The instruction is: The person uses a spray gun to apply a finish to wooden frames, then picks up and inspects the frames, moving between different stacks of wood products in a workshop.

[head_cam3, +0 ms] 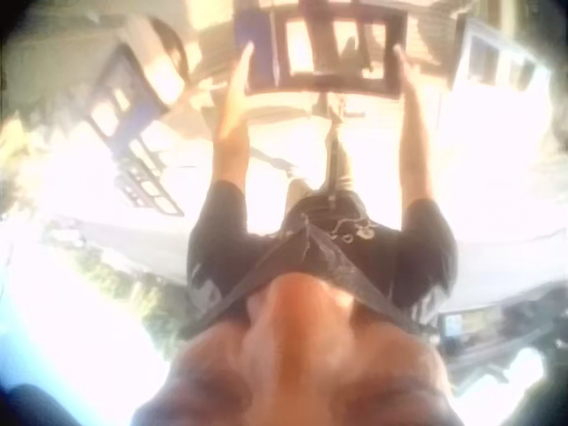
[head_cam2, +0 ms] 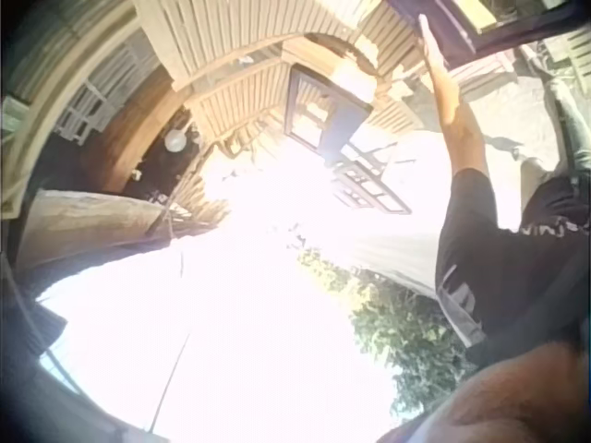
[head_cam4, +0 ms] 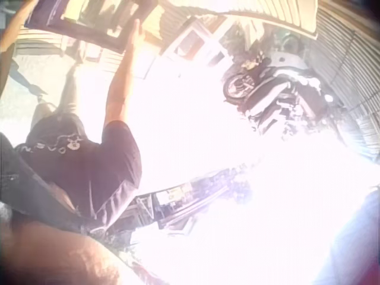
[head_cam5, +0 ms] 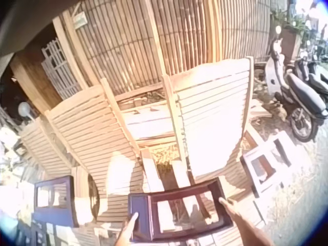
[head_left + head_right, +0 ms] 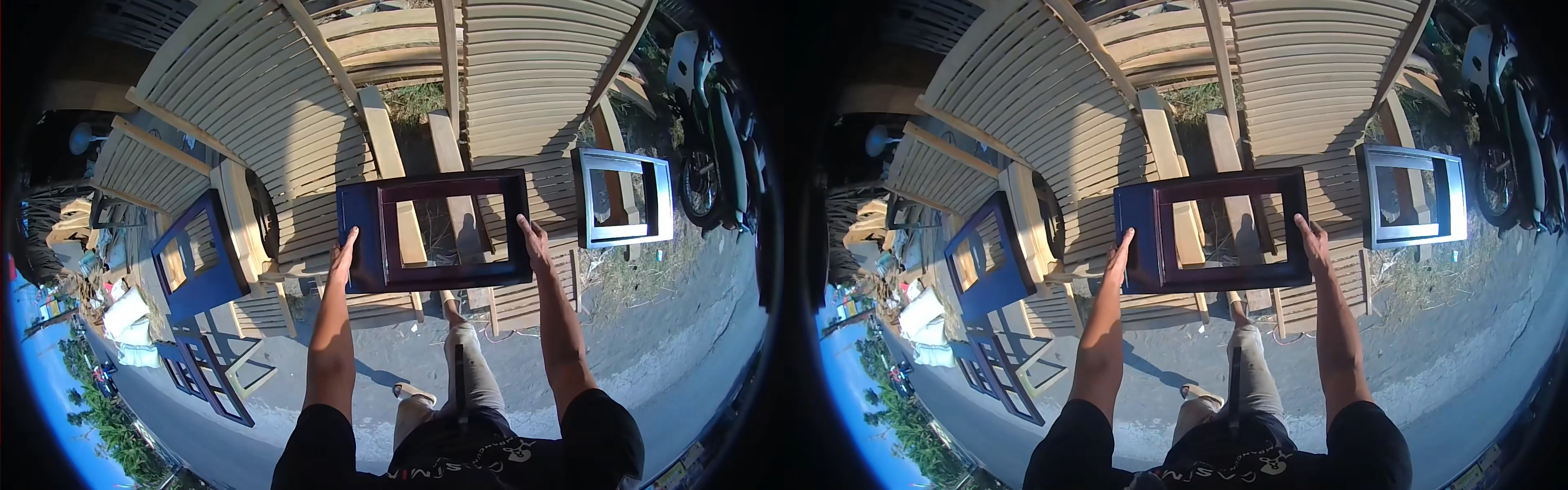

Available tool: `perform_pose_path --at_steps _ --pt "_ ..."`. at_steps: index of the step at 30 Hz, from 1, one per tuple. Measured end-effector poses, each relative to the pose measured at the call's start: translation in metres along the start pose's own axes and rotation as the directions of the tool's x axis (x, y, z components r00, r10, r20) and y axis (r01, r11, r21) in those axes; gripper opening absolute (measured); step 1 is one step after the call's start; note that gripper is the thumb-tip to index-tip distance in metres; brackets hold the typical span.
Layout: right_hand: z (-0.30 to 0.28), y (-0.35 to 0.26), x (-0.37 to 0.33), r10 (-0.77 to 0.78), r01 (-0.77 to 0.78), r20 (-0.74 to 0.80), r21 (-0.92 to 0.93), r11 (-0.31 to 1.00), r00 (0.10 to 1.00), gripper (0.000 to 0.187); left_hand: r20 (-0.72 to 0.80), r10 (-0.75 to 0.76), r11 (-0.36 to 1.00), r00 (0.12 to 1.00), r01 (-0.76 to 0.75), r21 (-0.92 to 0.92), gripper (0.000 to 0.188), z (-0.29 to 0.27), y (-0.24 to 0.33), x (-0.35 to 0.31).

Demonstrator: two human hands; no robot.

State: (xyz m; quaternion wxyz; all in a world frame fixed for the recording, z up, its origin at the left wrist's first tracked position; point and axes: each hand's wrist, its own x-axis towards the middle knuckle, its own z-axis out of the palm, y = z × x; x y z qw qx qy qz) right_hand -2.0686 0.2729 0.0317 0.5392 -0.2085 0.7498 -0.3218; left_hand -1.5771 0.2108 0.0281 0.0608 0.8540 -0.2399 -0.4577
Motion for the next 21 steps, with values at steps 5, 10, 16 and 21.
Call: perform_pose_path --at_steps 5,10,16,21 --pt "-0.013 -0.061 -0.071 -0.224 0.228 -0.116 0.020 0.973 0.968 0.073 -0.037 0.101 0.919 0.994 -0.108 -0.379 0.113 -0.058 0.009 -0.090" --pt "-0.008 -0.158 -0.145 -0.479 0.478 0.033 0.045 0.877 0.877 0.068 -0.380 0.245 0.650 0.892 -0.442 -0.618 0.098 -0.154 -0.032 -0.162" --pt "0.039 -0.239 -0.252 -0.713 0.714 0.142 0.054 0.698 0.686 0.057 -0.576 0.518 0.245 0.633 -0.754 -0.609 0.046 -0.270 -0.050 -0.303" --pt "0.077 -0.238 -0.342 -0.743 0.769 0.229 -0.045 0.638 0.629 0.060 -0.692 0.304 0.256 0.655 -0.756 -0.603 0.044 -0.313 -0.167 -0.360"
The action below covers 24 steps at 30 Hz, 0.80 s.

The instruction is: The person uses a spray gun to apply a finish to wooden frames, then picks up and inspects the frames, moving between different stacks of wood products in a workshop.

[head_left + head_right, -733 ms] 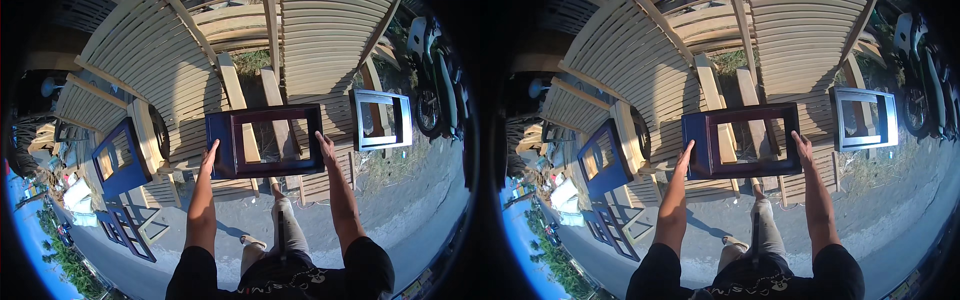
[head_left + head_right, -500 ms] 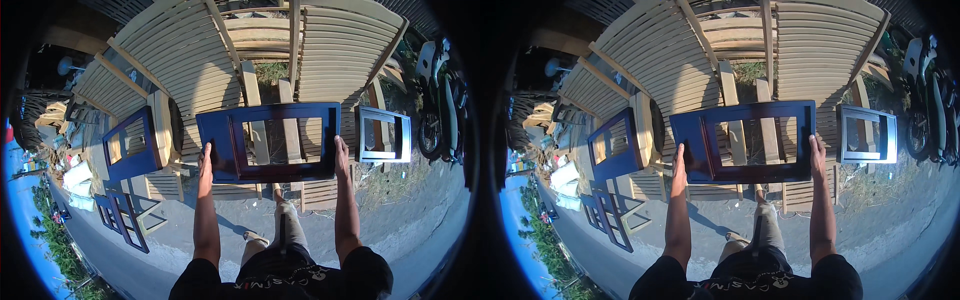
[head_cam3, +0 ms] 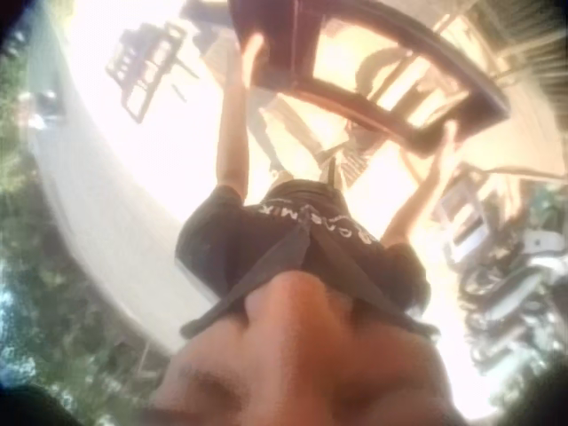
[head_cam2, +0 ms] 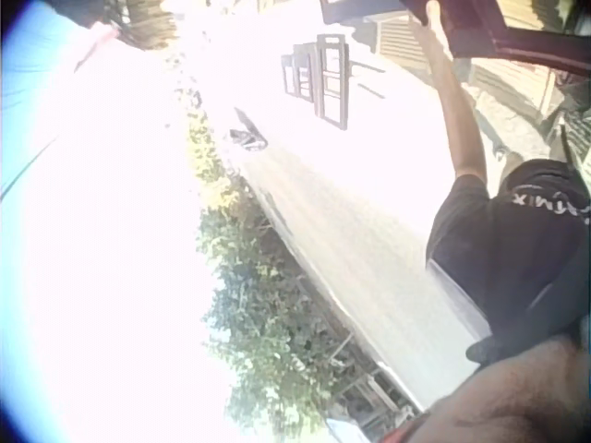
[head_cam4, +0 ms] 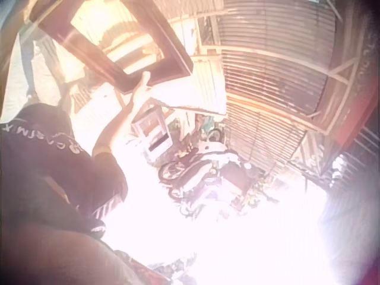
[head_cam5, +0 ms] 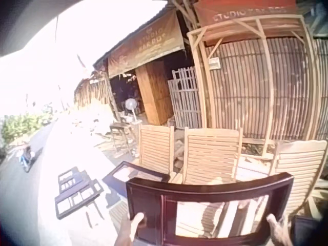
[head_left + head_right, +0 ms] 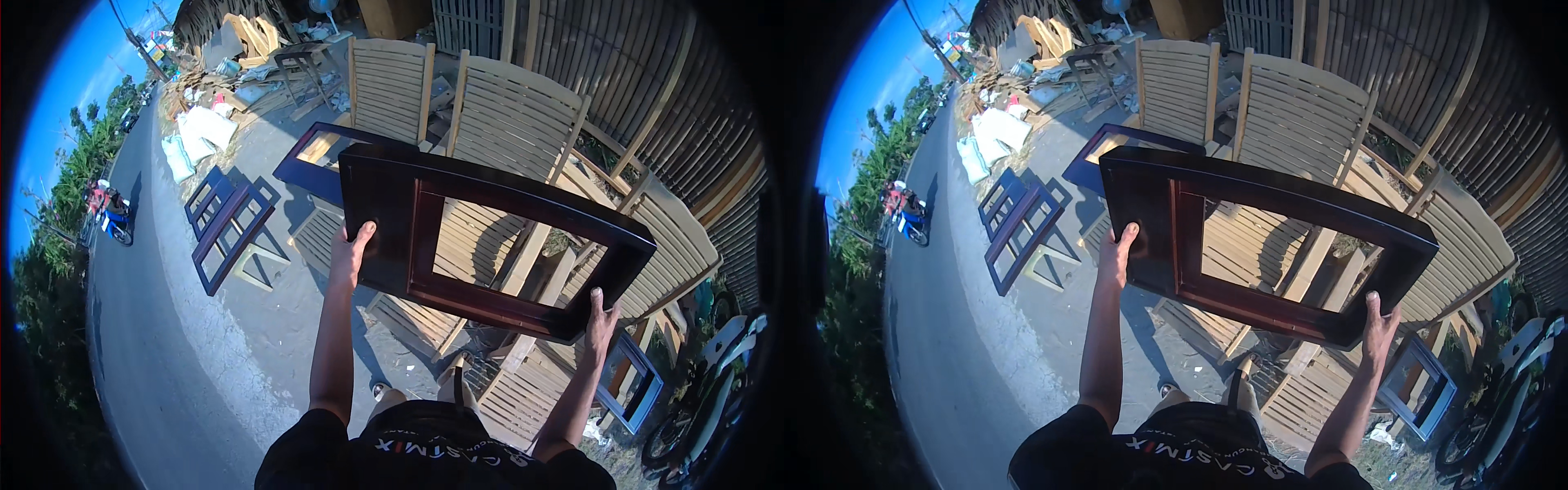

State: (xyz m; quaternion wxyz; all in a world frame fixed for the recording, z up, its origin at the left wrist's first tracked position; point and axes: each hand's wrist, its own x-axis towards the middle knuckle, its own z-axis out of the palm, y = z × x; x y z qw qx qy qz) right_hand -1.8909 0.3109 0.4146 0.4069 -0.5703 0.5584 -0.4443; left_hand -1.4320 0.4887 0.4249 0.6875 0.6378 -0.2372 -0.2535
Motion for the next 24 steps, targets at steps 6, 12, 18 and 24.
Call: perform_pose_path --at_steps 6,12,18,24 --pt "0.037 -0.146 -0.130 -0.369 0.270 0.479 0.265 0.926 0.796 0.097 -0.163 -0.306 0.942 0.938 0.273 -0.195 0.058 -0.152 -0.016 -0.068" --pt "0.140 -0.148 -0.218 -0.371 -0.230 0.803 0.515 0.826 0.467 0.100 -0.146 -0.439 0.845 0.887 0.352 -0.404 0.071 -0.311 -0.063 -0.168" --pt "0.254 -0.208 -0.305 -0.355 -0.450 0.883 0.464 0.763 0.308 0.101 -0.132 -0.505 0.822 0.853 0.429 -0.374 0.075 -0.449 -0.043 -0.239" --pt "0.371 -0.289 -0.400 -0.482 -0.647 0.875 0.383 0.659 0.027 0.092 -0.191 -0.437 0.826 0.879 0.308 -0.472 0.075 -0.560 -0.060 -0.293"
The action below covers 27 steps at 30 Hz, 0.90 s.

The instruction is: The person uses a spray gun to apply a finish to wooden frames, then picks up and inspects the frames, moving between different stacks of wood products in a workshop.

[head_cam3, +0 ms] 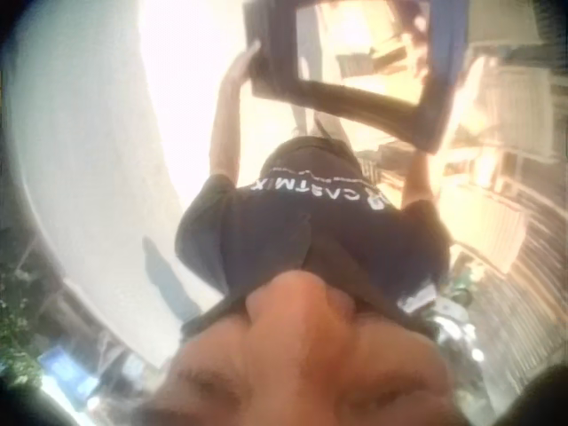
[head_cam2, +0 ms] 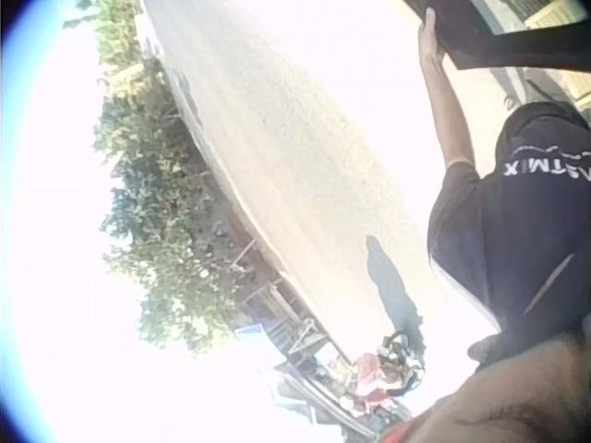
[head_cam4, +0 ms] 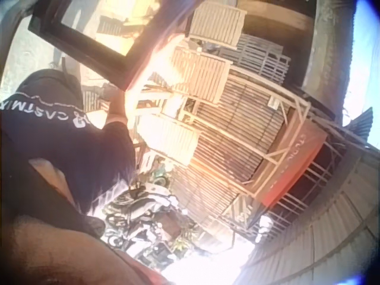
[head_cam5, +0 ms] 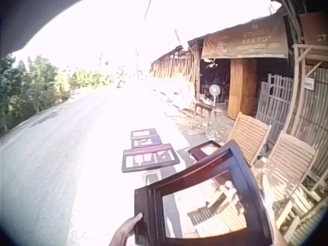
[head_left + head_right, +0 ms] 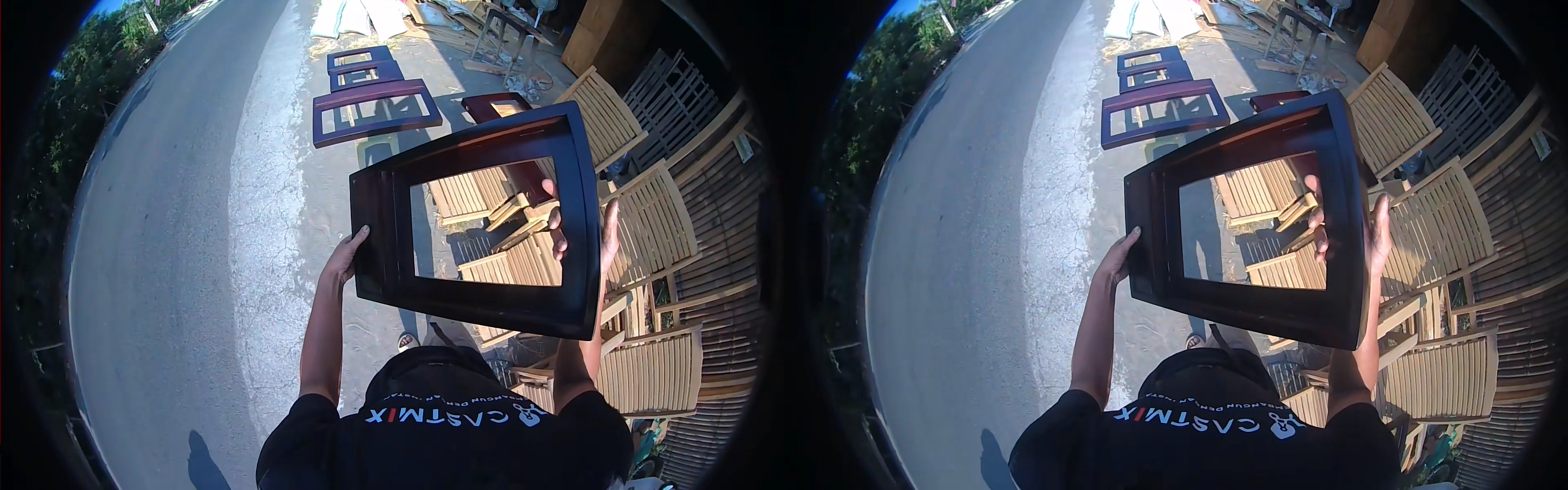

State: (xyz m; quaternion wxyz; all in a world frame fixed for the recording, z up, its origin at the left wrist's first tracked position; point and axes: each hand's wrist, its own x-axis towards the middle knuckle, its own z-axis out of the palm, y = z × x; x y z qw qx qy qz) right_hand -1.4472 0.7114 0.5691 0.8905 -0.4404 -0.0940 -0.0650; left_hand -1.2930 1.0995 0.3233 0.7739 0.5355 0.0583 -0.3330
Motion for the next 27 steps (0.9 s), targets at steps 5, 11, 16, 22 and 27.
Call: perform_pose_path --at_steps 5,11,16,22,27 --pt "0.018 0.050 0.088 0.175 -0.197 0.215 0.089 0.976 0.961 0.092 -0.055 0.023 0.992 0.998 -0.030 -0.125 0.074 -0.059 0.000 -0.005" --pt "0.052 0.135 0.203 0.333 -0.398 0.318 0.167 0.902 0.888 0.096 -0.094 0.034 0.976 0.995 -0.054 -0.211 0.084 -0.116 0.004 0.034" --pt "0.145 0.221 0.304 0.429 -0.505 0.373 0.134 0.853 0.823 0.075 -0.334 -0.120 0.962 0.935 0.026 -0.272 0.090 -0.221 -0.013 0.094" --pt "0.223 0.329 0.420 0.685 -0.689 0.216 -0.071 0.721 0.695 0.050 -0.419 -0.141 0.967 0.897 0.035 -0.251 0.083 -0.228 0.047 0.162" --pt "0.278 0.388 0.517 0.695 -0.701 0.170 -0.031 0.712 0.699 0.050 -0.392 0.144 0.990 0.909 -0.128 0.067 0.077 -0.280 0.095 0.170"
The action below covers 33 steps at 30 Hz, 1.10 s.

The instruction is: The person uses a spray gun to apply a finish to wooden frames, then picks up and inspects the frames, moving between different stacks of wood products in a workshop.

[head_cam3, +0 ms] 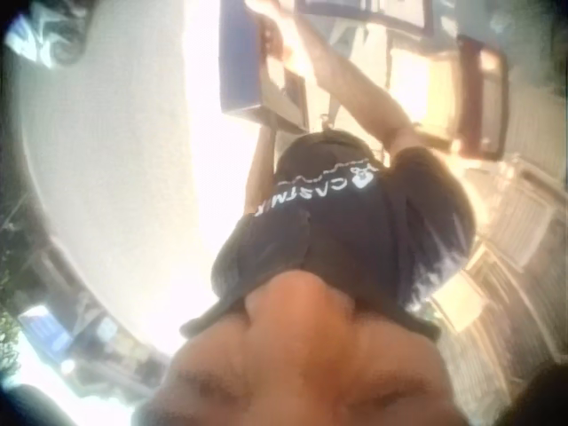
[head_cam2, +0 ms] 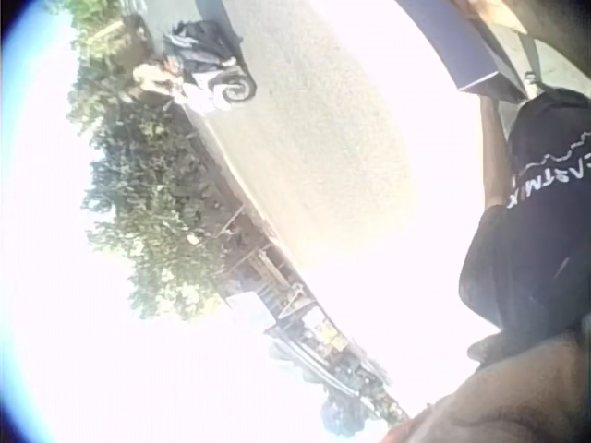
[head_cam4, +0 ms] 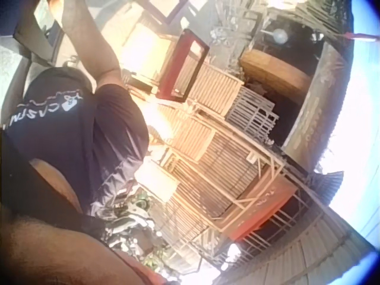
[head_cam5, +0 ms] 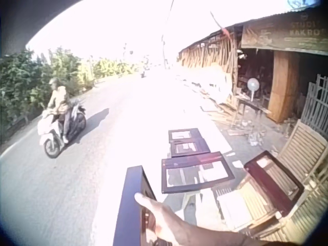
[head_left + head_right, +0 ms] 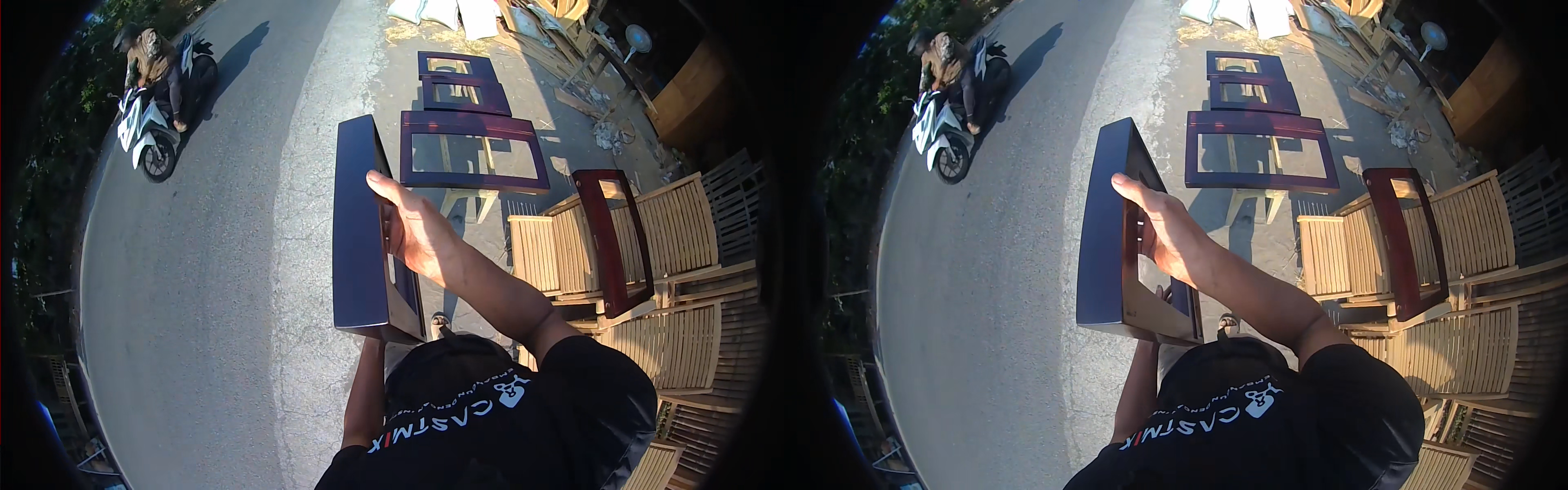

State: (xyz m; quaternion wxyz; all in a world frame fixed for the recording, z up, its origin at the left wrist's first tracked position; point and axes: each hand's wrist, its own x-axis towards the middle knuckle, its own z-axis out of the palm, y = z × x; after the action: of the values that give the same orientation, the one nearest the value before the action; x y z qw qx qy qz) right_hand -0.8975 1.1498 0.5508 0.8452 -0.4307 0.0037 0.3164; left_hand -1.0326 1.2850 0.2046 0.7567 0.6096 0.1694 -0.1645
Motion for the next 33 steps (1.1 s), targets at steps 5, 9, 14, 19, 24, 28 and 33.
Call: perform_pose_path --at_steps 5,9,14,19,24,28,33 --pt "0.002 -0.037 0.119 -0.084 0.086 -0.023 0.112 0.990 0.996 0.035 0.137 -0.011 0.987 0.991 0.033 -0.160 0.078 -0.046 0.076 0.056" --pt "0.026 -0.059 0.210 -0.233 0.255 -0.129 0.205 0.945 0.964 0.029 0.251 -0.026 0.998 0.968 0.038 -0.043 0.076 -0.095 0.178 0.103" --pt "0.032 -0.118 0.324 -0.354 0.392 -0.179 0.271 0.879 0.918 0.021 0.265 0.488 0.820 0.831 -0.541 0.187 0.098 -0.142 0.282 0.185" --pt "0.021 -0.180 0.442 -0.522 0.567 -0.222 0.313 0.762 0.824 0.020 0.067 0.773 0.515 0.631 -0.686 0.515 0.089 -0.139 0.383 0.318" --pt "-0.010 -0.237 0.561 -0.502 0.577 -0.325 0.200 0.792 0.801 0.053 0.002 0.807 0.545 0.590 -0.747 0.382 0.043 -0.153 0.447 0.462" --pt "-0.019 -0.290 0.638 -0.424 0.454 -0.229 0.101 0.885 0.876 0.073 -0.149 0.766 0.643 0.626 -0.747 0.169 0.033 -0.152 0.526 0.548" --pt "-0.027 -0.373 0.733 -0.477 0.478 -0.034 0.016 0.878 0.878 0.052 -0.214 0.806 0.572 0.553 -0.819 0.037 0.043 -0.166 0.631 0.663"
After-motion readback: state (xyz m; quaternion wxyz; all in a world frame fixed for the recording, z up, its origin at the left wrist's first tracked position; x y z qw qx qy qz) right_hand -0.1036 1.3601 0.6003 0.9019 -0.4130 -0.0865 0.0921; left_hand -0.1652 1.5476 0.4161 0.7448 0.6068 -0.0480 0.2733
